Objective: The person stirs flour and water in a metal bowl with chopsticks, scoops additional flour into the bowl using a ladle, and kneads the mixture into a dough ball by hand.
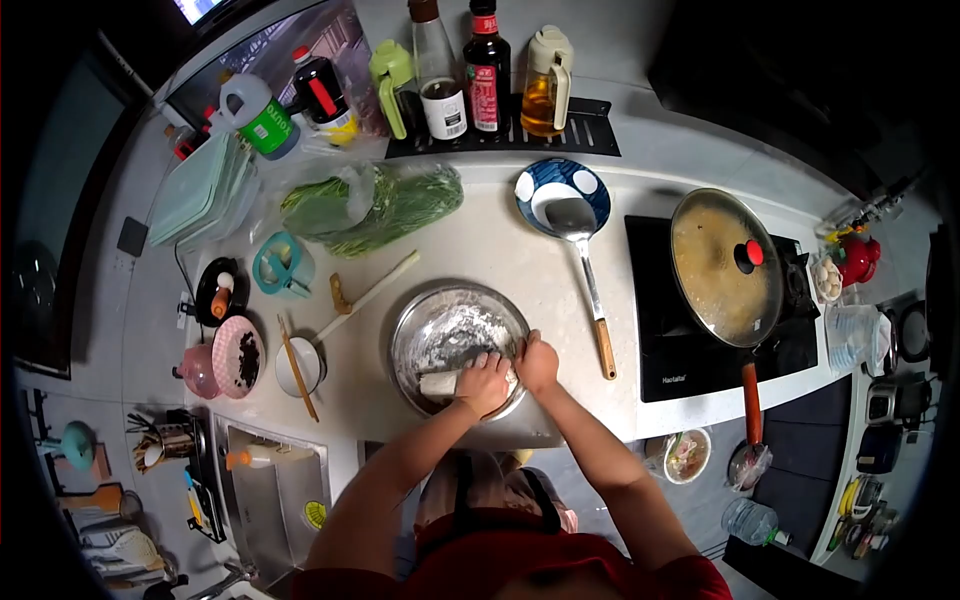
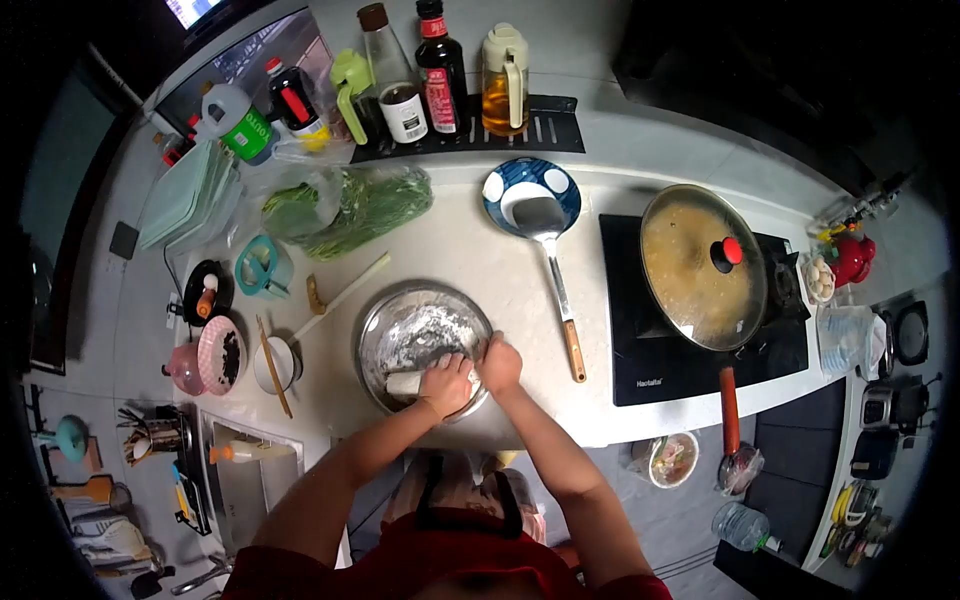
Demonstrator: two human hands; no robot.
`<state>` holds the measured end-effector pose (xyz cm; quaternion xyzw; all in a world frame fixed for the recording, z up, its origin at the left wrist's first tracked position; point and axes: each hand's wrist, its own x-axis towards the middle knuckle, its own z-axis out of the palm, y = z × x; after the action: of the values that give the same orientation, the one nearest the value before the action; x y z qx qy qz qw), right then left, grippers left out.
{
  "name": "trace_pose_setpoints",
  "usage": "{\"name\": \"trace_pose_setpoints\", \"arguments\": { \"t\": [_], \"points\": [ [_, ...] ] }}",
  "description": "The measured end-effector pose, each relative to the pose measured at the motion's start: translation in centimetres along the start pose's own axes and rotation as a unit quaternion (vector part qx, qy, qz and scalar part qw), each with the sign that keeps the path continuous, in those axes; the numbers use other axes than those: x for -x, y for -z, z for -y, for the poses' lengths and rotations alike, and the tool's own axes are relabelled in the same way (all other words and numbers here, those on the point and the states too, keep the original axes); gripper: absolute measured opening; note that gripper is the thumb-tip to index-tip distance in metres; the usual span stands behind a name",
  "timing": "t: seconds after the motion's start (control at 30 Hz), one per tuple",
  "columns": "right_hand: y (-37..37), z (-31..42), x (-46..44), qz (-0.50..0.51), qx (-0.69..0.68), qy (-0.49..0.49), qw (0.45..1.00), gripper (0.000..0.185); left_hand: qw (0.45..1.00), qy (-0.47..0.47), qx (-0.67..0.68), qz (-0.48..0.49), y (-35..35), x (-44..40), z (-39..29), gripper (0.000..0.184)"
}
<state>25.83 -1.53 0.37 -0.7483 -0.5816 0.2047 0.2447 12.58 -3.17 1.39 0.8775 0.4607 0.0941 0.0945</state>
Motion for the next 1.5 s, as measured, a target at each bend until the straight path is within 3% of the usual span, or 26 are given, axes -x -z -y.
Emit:
{"name": "trace_pose_setpoints", "arguments": {
  "t": [0.23, 0.43, 0.5, 0.6, 0.63, 0.7, 0.73, 0.83, 0.9, 1.07, 1.17, 1.3, 1.47, 1.5],
  "points": [
    [0.2, 0.0, 0.2, -0.002, -0.026, -0.004, 1.0, 0.025, 0.99, 0.068, -0.038, -0.118, -2.7, -5.1, 1.5, 0.017],
    [0.1, 0.2, 0.1, -0.026, -0.023, 0.006, 0.999, 0.025, 0.971, 0.237, 0.004, -0.041, -4.0, -7.8, 2.7, 0.019],
    [0.2, 0.2, 0.0, -0.02, -0.017, 0.0, 1.0, 0.024, 0.955, 0.284, 0.066, 0.057, -2.4, -8.2, 2.8, 0.027],
    [0.2, 0.4, 0.0, -0.025, -0.012, -0.002, 1.0, 0.023, 0.939, 0.249, 0.17, 0.164, -1.1, -7.4, 4.9, 0.042],
    [0.2, 0.3, -0.1, -0.025, -0.005, 0.002, 1.0, 0.023, 0.949, 0.186, 0.168, 0.193, -0.9, -6.3, 6.0, 0.06],
    [0.2, 0.2, 0.1, -0.021, 0.009, 0.01, 1.0, 0.022, 0.972, 0.088, 0.146, 0.161, -2.2, -3.0, 8.3, 0.071],
    [0.3, 0.4, 0.0, -0.022, 0.007, 0.007, 1.0, 0.021, 0.969, 0.096, 0.163, 0.157, -4.8, -1.9, 10.0, 0.074],
    [0.5, 0.5, 0.0, -0.021, 0.01, 0.008, 1.0, 0.02, 0.93, 0.258, 0.153, 0.212, 3.1, -2.1, 6.8, 0.072],
    [0.4, 0.4, 0.0, -0.018, 0.011, 0.007, 1.0, 0.019, 0.96, 0.261, 0.095, 0.036, 3.2, -1.4, 7.2, 0.065],
    [0.1, 0.1, 0.0, -0.02, 0.009, 0.005, 1.0, 0.021, 0.929, 0.356, -0.009, 0.103, 4.8, -2.1, 11.0, 0.057],
    [0.0, 0.0, 0.0, -0.014, 0.006, 0.006, 1.0, 0.021, 0.933, 0.35, -0.04, 0.074, 2.3, -2.5, 10.5, 0.055],
    [0.0, -0.1, -0.2, -0.004, -0.002, 0.01, 1.0, 0.021, 0.96, 0.276, 0.008, 0.035, 1.5, -3.8, 10.9, 0.045],
    [0.0, -0.1, -0.3, -0.003, 0.007, 0.004, 1.0, 0.021, 0.963, 0.189, 0.083, 0.171, 2.7, -7.0, 9.1, 0.05],
    [-0.1, 0.0, -0.2, -0.007, 0.007, 0.002, 1.0, 0.021, 0.991, 0.062, 0.082, 0.082, 1.6, -6.9, 9.1, 0.045]
  ]
}}
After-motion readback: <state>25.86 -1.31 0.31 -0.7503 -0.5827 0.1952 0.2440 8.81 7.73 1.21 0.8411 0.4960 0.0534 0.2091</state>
